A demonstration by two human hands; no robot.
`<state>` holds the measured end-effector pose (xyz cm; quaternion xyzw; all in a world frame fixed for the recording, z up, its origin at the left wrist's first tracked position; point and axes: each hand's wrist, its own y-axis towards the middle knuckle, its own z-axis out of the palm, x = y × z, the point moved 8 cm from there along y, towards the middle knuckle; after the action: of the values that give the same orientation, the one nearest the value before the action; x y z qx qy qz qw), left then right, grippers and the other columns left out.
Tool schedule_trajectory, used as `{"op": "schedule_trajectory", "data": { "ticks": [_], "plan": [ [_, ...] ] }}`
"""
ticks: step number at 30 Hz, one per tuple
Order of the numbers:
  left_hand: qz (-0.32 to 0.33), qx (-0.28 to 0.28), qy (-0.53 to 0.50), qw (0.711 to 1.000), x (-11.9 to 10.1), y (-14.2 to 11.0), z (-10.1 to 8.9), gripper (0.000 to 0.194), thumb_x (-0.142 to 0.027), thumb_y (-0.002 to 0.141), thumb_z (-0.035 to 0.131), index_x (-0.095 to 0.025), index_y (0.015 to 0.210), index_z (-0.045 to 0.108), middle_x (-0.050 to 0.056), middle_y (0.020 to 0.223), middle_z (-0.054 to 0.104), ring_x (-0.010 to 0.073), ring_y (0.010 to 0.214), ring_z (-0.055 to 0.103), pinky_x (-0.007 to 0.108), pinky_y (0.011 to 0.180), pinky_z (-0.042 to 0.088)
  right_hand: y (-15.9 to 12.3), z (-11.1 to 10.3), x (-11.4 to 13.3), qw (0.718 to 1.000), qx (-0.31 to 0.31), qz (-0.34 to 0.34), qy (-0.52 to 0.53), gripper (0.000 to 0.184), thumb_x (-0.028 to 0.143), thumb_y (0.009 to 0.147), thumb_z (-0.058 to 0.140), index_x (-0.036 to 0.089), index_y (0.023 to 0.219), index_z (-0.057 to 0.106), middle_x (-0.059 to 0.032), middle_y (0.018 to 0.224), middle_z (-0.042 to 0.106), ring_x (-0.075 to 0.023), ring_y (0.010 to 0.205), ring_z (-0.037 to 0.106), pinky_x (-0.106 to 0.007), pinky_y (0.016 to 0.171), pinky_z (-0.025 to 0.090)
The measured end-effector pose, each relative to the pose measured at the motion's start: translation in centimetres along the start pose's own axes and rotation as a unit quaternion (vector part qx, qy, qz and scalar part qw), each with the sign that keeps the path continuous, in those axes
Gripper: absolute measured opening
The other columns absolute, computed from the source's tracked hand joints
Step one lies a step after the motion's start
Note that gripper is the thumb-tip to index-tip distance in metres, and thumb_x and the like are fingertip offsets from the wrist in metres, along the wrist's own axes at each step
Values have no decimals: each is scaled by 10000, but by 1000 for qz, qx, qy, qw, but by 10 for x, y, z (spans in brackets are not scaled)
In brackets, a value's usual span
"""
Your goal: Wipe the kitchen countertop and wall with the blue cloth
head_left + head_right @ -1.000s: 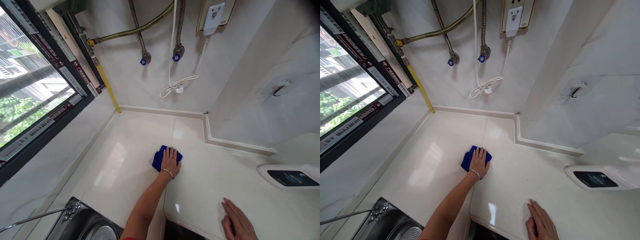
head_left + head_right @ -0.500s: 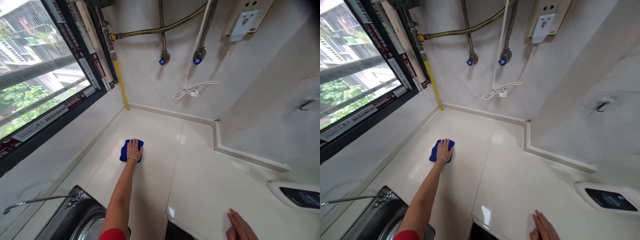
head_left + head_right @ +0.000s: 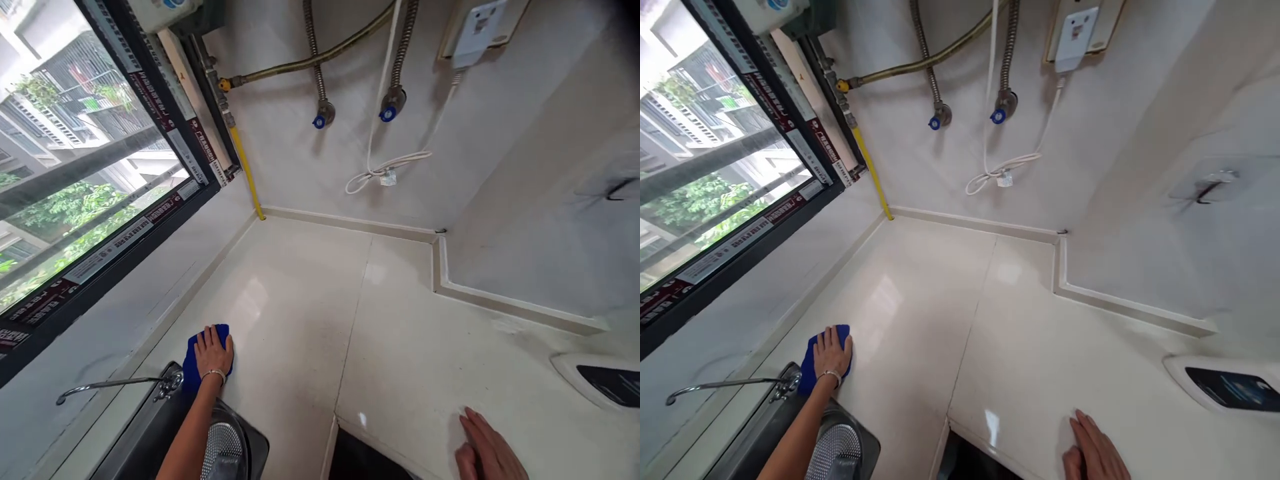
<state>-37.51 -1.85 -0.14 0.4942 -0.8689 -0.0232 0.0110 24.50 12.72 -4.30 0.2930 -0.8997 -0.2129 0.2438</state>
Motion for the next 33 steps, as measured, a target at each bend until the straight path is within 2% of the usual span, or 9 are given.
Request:
{"op": "schedule_trajectory", "data": {
  "ticks": [4, 8, 11, 14, 17, 21, 26, 30, 33],
  "plan": [
    [73, 3, 14, 997, -49, -39, 9, 711, -438, 940, 309, -20, 1514, 280, 183, 1619, 309, 379, 1516, 203, 520, 1257, 194, 0, 2, 2, 999, 15, 35, 7, 529, 280, 946, 443, 183, 1465, 408, -157, 1413, 551, -330, 1277, 546, -577, 1046, 498],
    [211, -18, 11, 977, -127, -90, 18, 686, -451, 957, 318, -48, 1512, 303, 173, 1613, 326, 376, 1510, 228, 545, 1248, 248, 0, 2, 3, 999, 15, 49, 8, 529, 266, 952, 437, 180, 1472, 394, -148, 1444, 526, -305, 1314, 516, -569, 1097, 457],
    [349, -37, -16, 936, -196, -135, 21, 666, -436, 963, 348, -104, 1534, 259, 136, 1631, 297, 346, 1519, 215, 538, 1237, 302, 2, 3, 4, 999, 11, 51, -5, 534, 245, 951, 432, 176, 1479, 382, -142, 1456, 517, -291, 1335, 498, -559, 1113, 445],
    [477, -37, -43, 877, -260, -175, 21, 694, -413, 952, 392, -152, 1557, 173, 113, 1647, 260, 326, 1534, 161, 536, 1229, 332, 3, 5, 5, 998, 13, 55, -16, 536, 218, 950, 428, 187, 1482, 374, -132, 1456, 520, -282, 1347, 491, -545, 1100, 463],
    [557, -23, -60, 828, -311, -195, 20, 696, -384, 951, 386, -165, 1563, 136, 107, 1651, 249, 323, 1536, 147, 540, 1232, 329, 6, 6, 4, 997, 14, 68, -26, 554, 185, 944, 429, 203, 1493, 353, -123, 1460, 519, -274, 1352, 489, -543, 1085, 486],
    [593, -10, -83, 801, -372, -192, 18, 660, -380, 964, 346, -165, 1560, 159, 104, 1650, 255, 304, 1540, 139, 536, 1253, 284, 9, 5, 4, 996, 6, 84, -25, 580, 149, 926, 440, 241, 1493, 359, -96, 1462, 524, -264, 1354, 492, -532, 1084, 508],
    [598, 30, -80, 797, -439, -170, 19, 649, -388, 944, 379, -162, 1542, 263, 109, 1641, 279, 308, 1536, 173, 527, 1267, 235, 12, 4, 3, 995, 4, 86, -41, 576, 129, 913, 441, 235, 1476, 385, -98, 1459, 528, -264, 1350, 498, -532, 1074, 528],
    [589, 40, -87, 802, -473, -138, 14, 635, -400, 944, 351, -145, 1525, 318, 109, 1628, 314, 310, 1524, 221, 496, 1268, 210, 16, 2, 4, 996, 6, 80, -48, 560, 103, 899, 441, 219, 1447, 418, -99, 1445, 541, -254, 1350, 498, -532, 1064, 541],
    [563, 48, -86, 821, -482, -100, 14, 639, -408, 945, 323, -126, 1518, 334, 101, 1630, 312, 318, 1522, 221, 480, 1269, 176, 19, -1, 4, 996, 6, 80, -45, 563, 89, 894, 436, 216, 1442, 422, -103, 1444, 541, -251, 1354, 495, -538, 1068, 539]
  ]
}}
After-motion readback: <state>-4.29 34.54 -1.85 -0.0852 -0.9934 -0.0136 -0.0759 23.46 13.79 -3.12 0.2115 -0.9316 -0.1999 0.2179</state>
